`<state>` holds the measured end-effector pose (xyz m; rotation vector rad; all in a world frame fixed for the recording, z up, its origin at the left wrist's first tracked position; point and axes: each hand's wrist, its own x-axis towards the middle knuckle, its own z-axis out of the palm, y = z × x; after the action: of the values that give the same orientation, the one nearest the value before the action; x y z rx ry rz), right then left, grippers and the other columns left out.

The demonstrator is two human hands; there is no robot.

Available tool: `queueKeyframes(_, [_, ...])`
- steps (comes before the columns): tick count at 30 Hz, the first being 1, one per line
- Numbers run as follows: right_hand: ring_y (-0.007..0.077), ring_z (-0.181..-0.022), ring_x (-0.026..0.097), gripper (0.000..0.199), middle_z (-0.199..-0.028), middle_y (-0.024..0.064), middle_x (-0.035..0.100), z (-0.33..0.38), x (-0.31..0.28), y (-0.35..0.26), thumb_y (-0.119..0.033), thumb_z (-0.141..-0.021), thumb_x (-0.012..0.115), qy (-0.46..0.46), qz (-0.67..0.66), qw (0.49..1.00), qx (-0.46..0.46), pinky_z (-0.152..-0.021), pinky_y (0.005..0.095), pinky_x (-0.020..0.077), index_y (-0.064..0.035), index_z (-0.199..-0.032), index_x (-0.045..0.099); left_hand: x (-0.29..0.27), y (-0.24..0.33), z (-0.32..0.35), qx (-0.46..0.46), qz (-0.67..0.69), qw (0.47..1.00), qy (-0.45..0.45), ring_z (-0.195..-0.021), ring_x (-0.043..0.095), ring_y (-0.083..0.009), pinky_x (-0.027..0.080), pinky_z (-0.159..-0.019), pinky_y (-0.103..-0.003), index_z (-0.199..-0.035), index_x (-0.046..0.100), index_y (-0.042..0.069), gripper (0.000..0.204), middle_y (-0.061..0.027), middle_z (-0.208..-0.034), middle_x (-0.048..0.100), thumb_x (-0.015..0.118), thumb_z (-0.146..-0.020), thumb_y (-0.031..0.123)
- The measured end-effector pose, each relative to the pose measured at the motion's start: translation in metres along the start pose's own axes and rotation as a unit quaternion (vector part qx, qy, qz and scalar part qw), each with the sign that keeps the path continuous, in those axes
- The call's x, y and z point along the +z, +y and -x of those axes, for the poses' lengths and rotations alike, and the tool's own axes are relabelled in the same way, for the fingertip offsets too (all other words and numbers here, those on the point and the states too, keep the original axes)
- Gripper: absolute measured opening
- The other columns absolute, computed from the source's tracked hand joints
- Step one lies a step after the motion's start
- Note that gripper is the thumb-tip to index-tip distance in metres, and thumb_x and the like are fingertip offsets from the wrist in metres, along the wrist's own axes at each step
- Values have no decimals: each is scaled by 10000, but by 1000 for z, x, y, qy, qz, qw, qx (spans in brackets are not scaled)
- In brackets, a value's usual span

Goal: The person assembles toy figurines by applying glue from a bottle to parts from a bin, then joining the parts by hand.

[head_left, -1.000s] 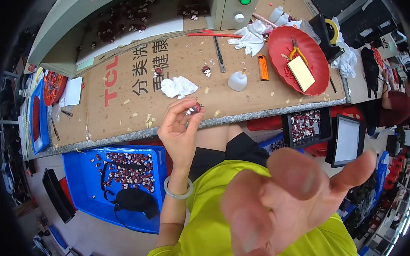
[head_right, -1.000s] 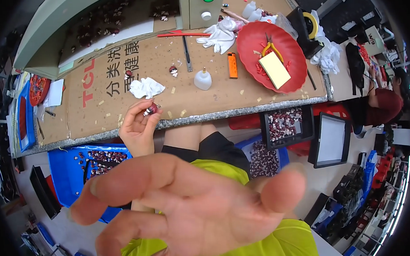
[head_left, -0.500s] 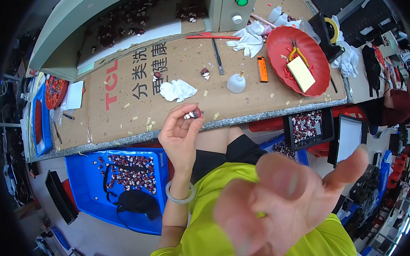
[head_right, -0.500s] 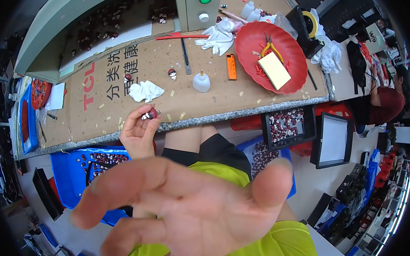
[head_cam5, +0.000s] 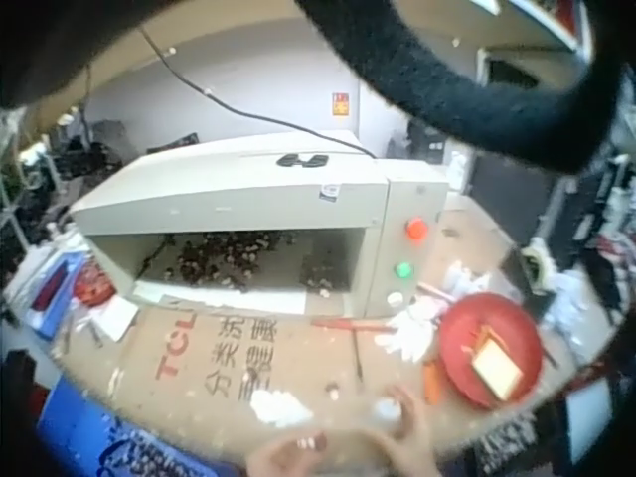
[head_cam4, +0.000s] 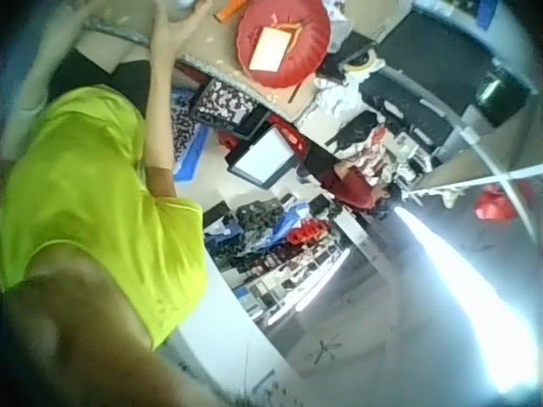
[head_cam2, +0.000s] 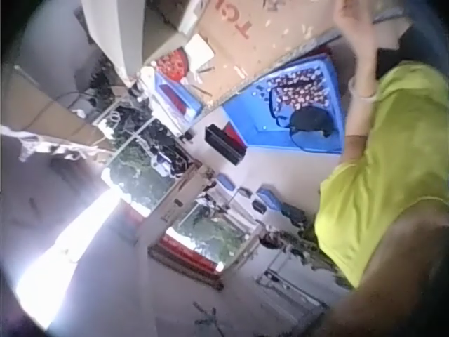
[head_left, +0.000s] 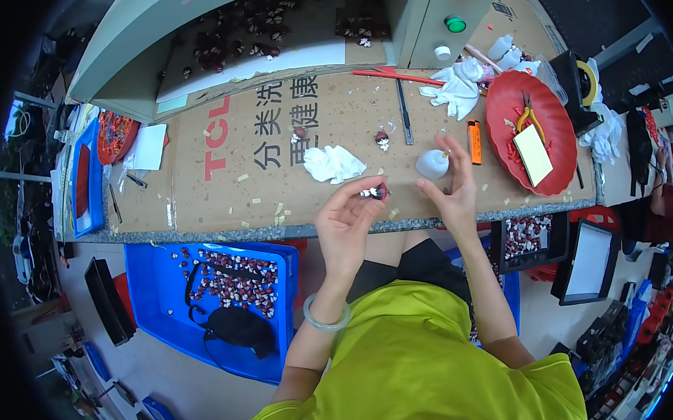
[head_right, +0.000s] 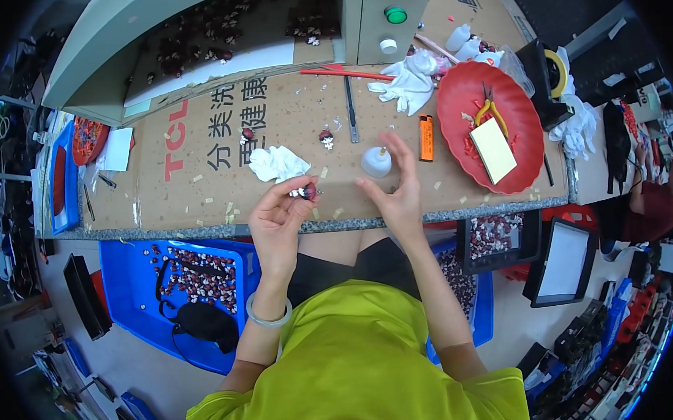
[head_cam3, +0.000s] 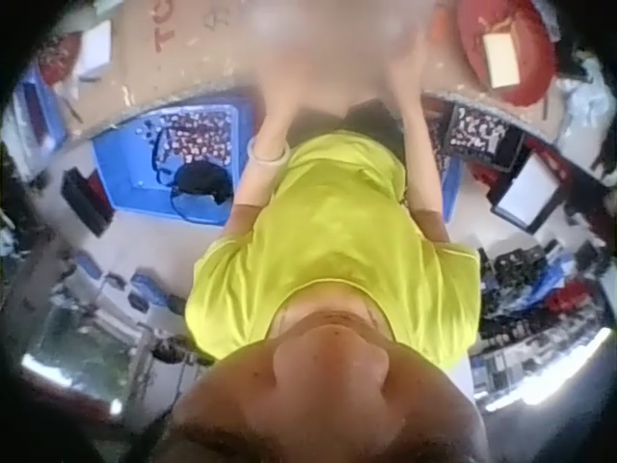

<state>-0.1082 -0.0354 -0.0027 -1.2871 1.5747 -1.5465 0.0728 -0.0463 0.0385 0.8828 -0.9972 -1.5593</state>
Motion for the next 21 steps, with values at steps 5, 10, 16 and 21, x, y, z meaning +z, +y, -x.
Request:
queueKeyframes(5, [176, -1029, 572, 622, -1141, 140, 604, -9, 6, 19, 20, -754, 667, -58, 7, 998, 35, -899, 291, 427, 2, -1312, 393, -4, -14, -15, -39, 17, 999, -6, -880, 616, -145, 496, -801, -247, -1113, 565, -53, 276, -115, -1039, 612, 580, -837, -67])
queueKeyframes(10, [179, -961, 608, 398, -1055, 163, 636, -3, 2, -11, -11, -788, 682, -33, -25, 998, -51, -832, 277, 466, 45, -1115, 462, -5, -20, -19, -29, 19, 999, -19, -860, 622, -157, 503, -791, -259, -1098, 561, -59, 249, -113, -999, 611, 560, -849, -66])
queueKeyframes(16, [150, -805, 646, 437, -933, 126, 667, 16, -12, -45, -87, -725, 776, -79, 38, 995, -47, -699, 262, 506, 22, -1044, 498, -2, -11, -16, -17, 21, 1000, -17, -860, 625, -171, 505, -788, -272, -1088, 546, -54, 210, -120, -985, 611, 539, -879, -35])
queueKeyframes(21, [109, -783, 607, 401, -876, 82, 639, 26, -19, -57, -121, -669, 810, -47, 43, 997, -31, -701, 231, 477, 23, -960, 576, 0, -3, -13, -8, 31, 999, -28, -862, 623, -173, 504, -779, -266, -1091, 535, -45, 201, -133, -1013, 612, 539, -895, 0])
